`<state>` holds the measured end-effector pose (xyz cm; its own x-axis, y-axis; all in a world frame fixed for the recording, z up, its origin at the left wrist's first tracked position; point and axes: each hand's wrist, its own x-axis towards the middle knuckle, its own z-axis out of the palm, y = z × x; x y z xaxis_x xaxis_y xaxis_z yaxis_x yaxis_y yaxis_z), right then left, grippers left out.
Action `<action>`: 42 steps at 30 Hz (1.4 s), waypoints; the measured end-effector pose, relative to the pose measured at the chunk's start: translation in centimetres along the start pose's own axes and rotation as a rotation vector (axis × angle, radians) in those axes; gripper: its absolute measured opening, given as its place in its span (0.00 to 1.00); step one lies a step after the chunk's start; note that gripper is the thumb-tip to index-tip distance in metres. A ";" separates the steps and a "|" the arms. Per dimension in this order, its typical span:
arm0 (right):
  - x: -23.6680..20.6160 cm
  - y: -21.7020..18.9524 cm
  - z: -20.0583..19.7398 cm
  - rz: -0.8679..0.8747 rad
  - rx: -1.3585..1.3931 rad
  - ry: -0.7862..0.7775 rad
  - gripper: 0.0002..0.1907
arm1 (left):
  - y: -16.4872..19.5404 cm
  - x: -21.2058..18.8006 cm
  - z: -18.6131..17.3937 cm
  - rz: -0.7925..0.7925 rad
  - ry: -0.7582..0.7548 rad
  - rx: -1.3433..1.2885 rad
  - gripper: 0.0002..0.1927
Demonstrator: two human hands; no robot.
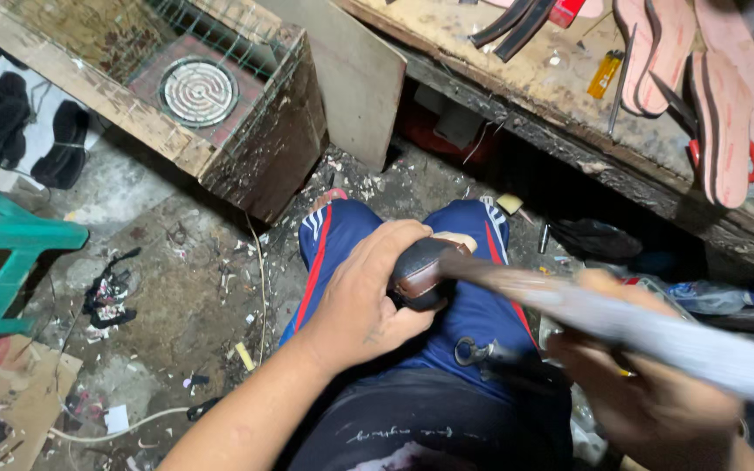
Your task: The person sits on the floor of a shoe workshop holding a shoe upper and sole on their lap. They hammer the sole edge with a cobbler's hammer, press and shape the upper over the sole by hand, trim excess material with pliers, and reposition the shoe repeatedly while working around the edge.
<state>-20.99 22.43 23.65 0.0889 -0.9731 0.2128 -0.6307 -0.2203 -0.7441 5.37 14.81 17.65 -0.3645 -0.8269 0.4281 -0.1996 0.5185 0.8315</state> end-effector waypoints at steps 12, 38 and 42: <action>0.5 0.3 0.8 0.196 0.016 -0.149 0.24 | 0.7 -0.8 -1.1 -0.053 -0.007 -0.034 0.33; 4.8 1.4 11.7 0.359 0.805 -0.239 0.32 | -8.6 -4.7 -3.4 -0.621 0.193 -1.231 0.34; 5.0 1.1 11.3 0.376 0.611 -0.350 0.33 | -8.5 -4.6 -3.4 -0.651 0.226 -1.216 0.32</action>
<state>-12.52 16.55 16.73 0.2549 -0.9321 -0.2574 -0.1410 0.2275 -0.9635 11.86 13.49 9.81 -0.3366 -0.9205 -0.1983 0.6724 -0.3824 0.6337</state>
